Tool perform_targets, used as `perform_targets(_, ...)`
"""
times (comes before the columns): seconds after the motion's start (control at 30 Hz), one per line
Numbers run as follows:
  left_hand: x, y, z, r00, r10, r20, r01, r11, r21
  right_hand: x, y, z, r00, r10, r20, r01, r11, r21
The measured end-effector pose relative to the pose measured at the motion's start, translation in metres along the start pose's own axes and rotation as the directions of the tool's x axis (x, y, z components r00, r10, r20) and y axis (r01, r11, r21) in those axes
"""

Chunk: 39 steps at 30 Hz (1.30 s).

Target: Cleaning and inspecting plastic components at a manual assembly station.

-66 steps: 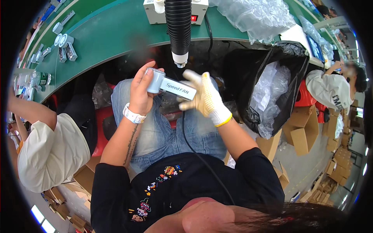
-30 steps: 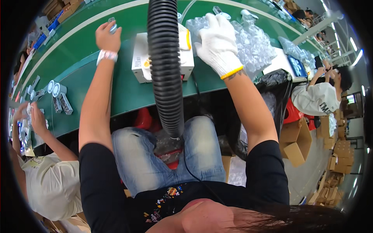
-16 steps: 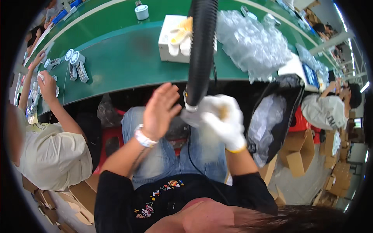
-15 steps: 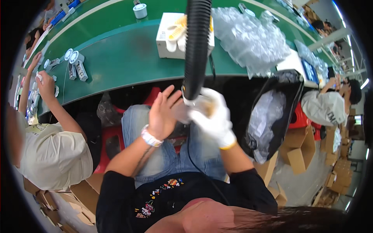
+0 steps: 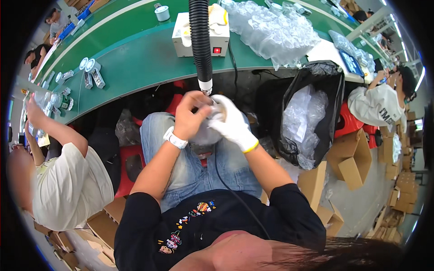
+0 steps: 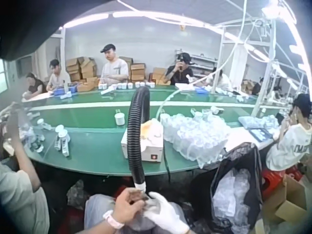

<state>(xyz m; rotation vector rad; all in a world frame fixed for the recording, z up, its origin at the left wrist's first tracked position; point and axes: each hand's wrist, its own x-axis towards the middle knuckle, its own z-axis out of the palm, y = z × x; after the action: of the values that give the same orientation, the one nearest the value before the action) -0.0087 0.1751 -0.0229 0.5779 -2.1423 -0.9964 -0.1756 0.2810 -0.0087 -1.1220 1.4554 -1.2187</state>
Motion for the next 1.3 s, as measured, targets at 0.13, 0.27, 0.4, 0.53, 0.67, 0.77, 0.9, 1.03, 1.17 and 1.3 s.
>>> perform_targets(0.13,-0.004,-0.03,0.015,0.713,-0.7,0.041,0.198,0.144,-0.969,-0.01,0.057,-0.004,0.836,0.106,-0.539,0.265,0.782,0.564)
perform_targets(0.27,-0.044,-0.007,0.013,0.655,-0.728,0.2,0.163,-0.122,-0.979,-0.016,0.026,0.02,0.858,-0.499,-0.124,0.317,0.704,-0.635)
perform_targets(0.4,-0.039,0.033,-0.008,0.457,-0.801,0.385,0.588,-0.053,-0.807,0.041,0.031,0.044,0.972,-0.2,0.12,0.14,0.912,0.385)
perform_targets(0.53,-0.005,-0.03,-0.12,0.782,-0.151,-0.605,0.393,0.872,0.291,0.064,0.023,0.037,0.996,0.038,0.077,-0.072,0.865,0.497)
perform_targets(0.67,0.041,-0.109,-0.261,0.557,-0.099,-0.824,0.817,0.24,0.524,0.06,0.035,0.034,0.992,0.02,0.126,-0.081,0.863,0.498)
perform_targets(0.77,0.049,-0.14,-0.319,0.463,-0.53,-0.711,0.854,0.05,0.518,0.048,0.043,0.038,0.992,0.029,0.12,-0.096,0.793,0.602)
perform_targets(0.9,0.043,-0.153,-0.216,0.624,-0.638,-0.451,0.287,0.724,-0.627,0.022,0.057,0.024,1.0,0.0,-0.012,0.004,0.924,0.383)
perform_targets(1.03,0.037,0.008,-0.043,0.741,-0.667,-0.08,0.152,0.282,-0.947,0.014,0.052,0.017,0.998,0.041,0.041,-0.053,0.924,0.379)
perform_targets(1.17,0.017,-0.012,0.031,0.794,-0.598,-0.109,0.212,0.44,-0.872,0.001,0.043,0.005,0.998,-0.012,0.062,-0.004,0.968,0.249)
perform_targets(1.3,0.006,-0.016,0.052,0.839,-0.521,-0.161,0.243,0.621,-0.746,-0.011,0.054,0.019,0.998,0.058,-0.016,-0.05,0.951,0.305)
